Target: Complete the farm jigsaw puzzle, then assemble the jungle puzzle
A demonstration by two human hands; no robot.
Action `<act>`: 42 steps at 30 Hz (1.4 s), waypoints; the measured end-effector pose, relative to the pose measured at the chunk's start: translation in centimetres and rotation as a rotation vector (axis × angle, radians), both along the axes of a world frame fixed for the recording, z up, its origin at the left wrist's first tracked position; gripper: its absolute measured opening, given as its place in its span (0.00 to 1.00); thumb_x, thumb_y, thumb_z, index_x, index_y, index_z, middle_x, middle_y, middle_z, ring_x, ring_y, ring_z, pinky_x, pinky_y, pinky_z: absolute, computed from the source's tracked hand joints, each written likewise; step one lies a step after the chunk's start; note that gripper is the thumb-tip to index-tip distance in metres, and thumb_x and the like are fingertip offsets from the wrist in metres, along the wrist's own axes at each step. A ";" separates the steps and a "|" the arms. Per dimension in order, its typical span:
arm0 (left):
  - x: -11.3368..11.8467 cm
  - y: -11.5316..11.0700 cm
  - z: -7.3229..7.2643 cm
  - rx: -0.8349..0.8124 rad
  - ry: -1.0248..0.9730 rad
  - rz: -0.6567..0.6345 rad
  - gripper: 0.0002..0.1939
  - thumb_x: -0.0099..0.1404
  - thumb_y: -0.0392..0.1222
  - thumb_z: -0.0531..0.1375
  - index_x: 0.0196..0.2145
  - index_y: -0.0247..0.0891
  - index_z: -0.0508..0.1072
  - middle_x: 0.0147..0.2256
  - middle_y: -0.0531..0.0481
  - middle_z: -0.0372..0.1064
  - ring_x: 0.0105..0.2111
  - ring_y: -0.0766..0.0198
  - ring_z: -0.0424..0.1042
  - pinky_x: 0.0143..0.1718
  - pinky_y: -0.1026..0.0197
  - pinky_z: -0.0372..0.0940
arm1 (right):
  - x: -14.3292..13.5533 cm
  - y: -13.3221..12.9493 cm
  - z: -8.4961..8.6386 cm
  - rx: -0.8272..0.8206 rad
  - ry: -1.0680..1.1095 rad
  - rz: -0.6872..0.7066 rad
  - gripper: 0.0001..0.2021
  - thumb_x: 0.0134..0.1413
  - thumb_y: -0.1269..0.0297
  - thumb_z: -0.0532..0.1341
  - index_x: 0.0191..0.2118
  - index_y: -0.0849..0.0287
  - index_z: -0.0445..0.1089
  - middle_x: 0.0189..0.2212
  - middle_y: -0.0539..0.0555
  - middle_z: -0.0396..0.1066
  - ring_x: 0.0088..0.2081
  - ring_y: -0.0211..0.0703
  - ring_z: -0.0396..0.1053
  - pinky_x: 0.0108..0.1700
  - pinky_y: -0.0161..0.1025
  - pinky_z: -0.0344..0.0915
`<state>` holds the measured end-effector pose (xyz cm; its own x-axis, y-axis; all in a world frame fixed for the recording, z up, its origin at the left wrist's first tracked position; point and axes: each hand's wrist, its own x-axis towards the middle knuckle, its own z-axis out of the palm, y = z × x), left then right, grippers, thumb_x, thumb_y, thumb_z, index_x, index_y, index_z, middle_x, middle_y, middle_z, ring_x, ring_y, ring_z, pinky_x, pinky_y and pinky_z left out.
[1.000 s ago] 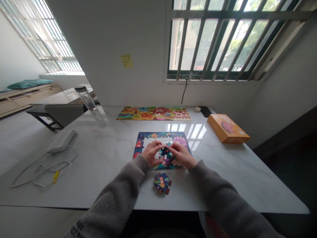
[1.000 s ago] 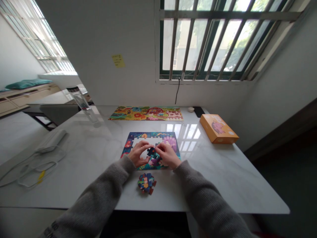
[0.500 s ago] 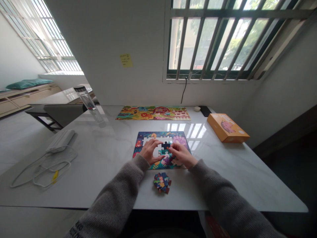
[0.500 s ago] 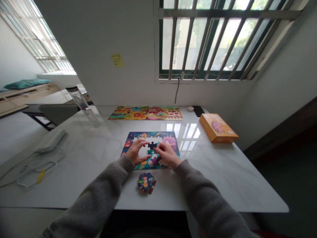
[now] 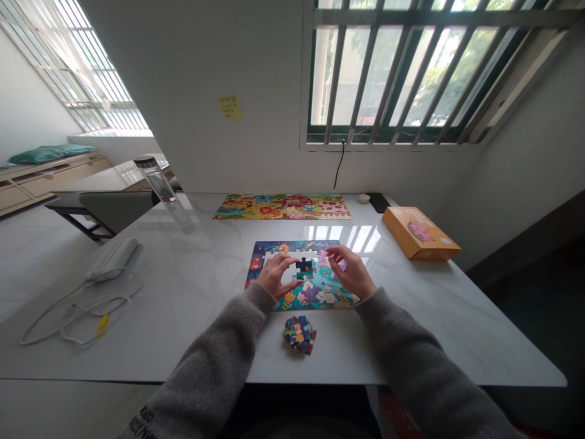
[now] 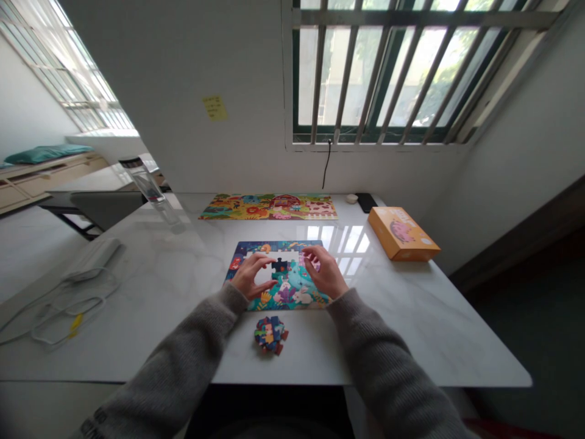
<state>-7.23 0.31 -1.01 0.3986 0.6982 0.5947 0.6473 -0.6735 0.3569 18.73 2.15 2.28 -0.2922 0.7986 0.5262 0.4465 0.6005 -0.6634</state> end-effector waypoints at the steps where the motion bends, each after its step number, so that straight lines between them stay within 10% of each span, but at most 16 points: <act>1: 0.0 0.0 0.0 -0.001 0.006 -0.002 0.24 0.63 0.49 0.66 0.53 0.39 0.69 0.44 0.43 0.69 0.39 0.55 0.71 0.45 0.51 0.65 | -0.2 -0.2 -0.1 0.042 -0.048 0.048 0.12 0.63 0.63 0.57 0.49 0.58 0.69 0.41 0.58 0.72 0.40 0.47 0.69 0.44 0.47 0.69; 8: 0.0 0.1 -0.5 -0.040 0.013 -0.004 0.24 0.64 0.51 0.65 0.54 0.39 0.70 0.43 0.44 0.69 0.39 0.55 0.71 0.43 0.53 0.64 | -1.6 -0.8 -1.0 0.155 -0.216 0.281 0.26 0.60 0.63 0.64 0.63 0.51 0.61 0.55 0.59 0.69 0.56 0.53 0.66 0.57 0.54 0.66; 29: 0.6 1.3 -0.4 -0.283 0.110 0.185 0.23 0.61 0.47 0.67 0.53 0.40 0.72 0.45 0.44 0.70 0.49 0.48 0.67 0.53 0.48 0.63 | 1.7 2.0 -3.1 0.084 -0.486 0.072 0.12 0.64 0.64 0.56 0.50 0.59 0.71 0.49 0.60 0.72 0.52 0.52 0.65 0.57 0.48 0.63; 42: 4.4 6.7 -0.1 -0.348 0.088 0.216 0.23 0.61 0.45 0.66 0.53 0.39 0.72 0.51 0.44 0.70 0.52 0.51 0.70 0.57 0.51 0.63 | 1.3 1.7 -3.4 0.040 -0.591 0.051 0.12 0.63 0.64 0.58 0.50 0.57 0.70 0.50 0.59 0.70 0.53 0.52 0.63 0.56 0.48 0.62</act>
<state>-2.84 6.97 -1.09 0.2595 0.9247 0.2785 0.7985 -0.3676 0.4767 20.06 3.85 -1.09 -0.5824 0.7586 0.2921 0.7031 0.6505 -0.2872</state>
